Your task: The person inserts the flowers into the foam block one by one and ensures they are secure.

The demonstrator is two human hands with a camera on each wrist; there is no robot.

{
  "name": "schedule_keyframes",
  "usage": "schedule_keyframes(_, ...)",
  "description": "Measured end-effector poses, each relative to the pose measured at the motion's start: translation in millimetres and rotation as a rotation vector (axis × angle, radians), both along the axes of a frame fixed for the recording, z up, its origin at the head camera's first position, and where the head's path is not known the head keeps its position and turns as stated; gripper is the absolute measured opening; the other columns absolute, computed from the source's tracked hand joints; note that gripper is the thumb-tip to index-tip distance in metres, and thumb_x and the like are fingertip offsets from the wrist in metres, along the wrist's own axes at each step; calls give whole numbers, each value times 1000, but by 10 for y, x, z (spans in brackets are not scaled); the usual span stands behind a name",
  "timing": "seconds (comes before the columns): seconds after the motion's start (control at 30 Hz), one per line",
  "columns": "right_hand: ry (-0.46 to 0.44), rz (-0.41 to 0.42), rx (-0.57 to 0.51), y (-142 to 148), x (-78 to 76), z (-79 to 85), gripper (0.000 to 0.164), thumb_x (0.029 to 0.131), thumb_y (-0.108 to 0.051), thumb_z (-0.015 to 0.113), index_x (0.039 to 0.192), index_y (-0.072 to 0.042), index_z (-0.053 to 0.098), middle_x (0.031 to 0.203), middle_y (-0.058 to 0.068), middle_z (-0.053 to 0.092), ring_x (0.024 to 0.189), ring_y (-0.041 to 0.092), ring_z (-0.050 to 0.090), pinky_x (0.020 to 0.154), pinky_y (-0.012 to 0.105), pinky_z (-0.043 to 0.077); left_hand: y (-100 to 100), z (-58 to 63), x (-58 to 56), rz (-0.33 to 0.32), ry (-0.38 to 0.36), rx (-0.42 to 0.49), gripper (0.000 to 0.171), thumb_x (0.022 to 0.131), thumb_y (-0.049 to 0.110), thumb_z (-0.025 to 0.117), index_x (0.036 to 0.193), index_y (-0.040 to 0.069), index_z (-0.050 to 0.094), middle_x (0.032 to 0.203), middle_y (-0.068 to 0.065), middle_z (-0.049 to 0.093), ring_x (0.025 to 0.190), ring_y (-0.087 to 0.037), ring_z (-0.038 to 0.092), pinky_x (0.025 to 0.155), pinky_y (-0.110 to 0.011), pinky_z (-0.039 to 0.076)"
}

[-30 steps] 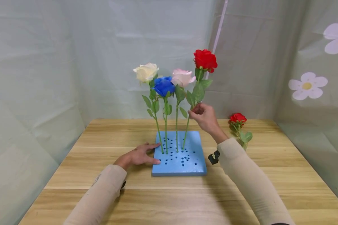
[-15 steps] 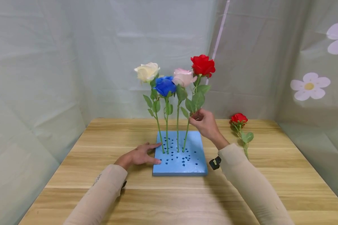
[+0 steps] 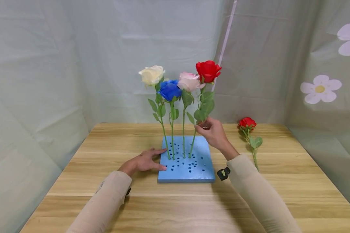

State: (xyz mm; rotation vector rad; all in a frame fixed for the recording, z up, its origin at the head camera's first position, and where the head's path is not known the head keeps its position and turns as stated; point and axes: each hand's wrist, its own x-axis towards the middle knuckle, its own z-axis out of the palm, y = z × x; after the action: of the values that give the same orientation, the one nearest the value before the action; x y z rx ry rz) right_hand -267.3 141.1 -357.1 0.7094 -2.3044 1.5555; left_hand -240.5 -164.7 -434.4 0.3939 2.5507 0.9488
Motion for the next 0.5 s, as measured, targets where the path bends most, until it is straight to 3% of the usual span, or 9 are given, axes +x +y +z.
schedule_keyframes(0.23, 17, 4, -5, -63, 91, 12, 15, 93, -5, 69, 106, 4, 67, 96, 17, 69, 89, 31, 69, 78, 42, 59, -1, 18, 27, -15, 13, -5, 89, 80, 52, 80, 155, 28, 38, 162, -21, 21, 150, -42, 8, 113, -68, 17)
schedule_keyframes(0.5, 59, 21, -24, -105, 136, -11, 6, 91, 2, 67, 95, 5, 64, 83, 13, 64, 84, 28, 67, 70, 31, 59, 23, 48, 61, -33, 20, -5, 89, 81, 52, 79, 156, 25, 38, 162, -18, 24, 150, -42, 7, 114, -66, 16)
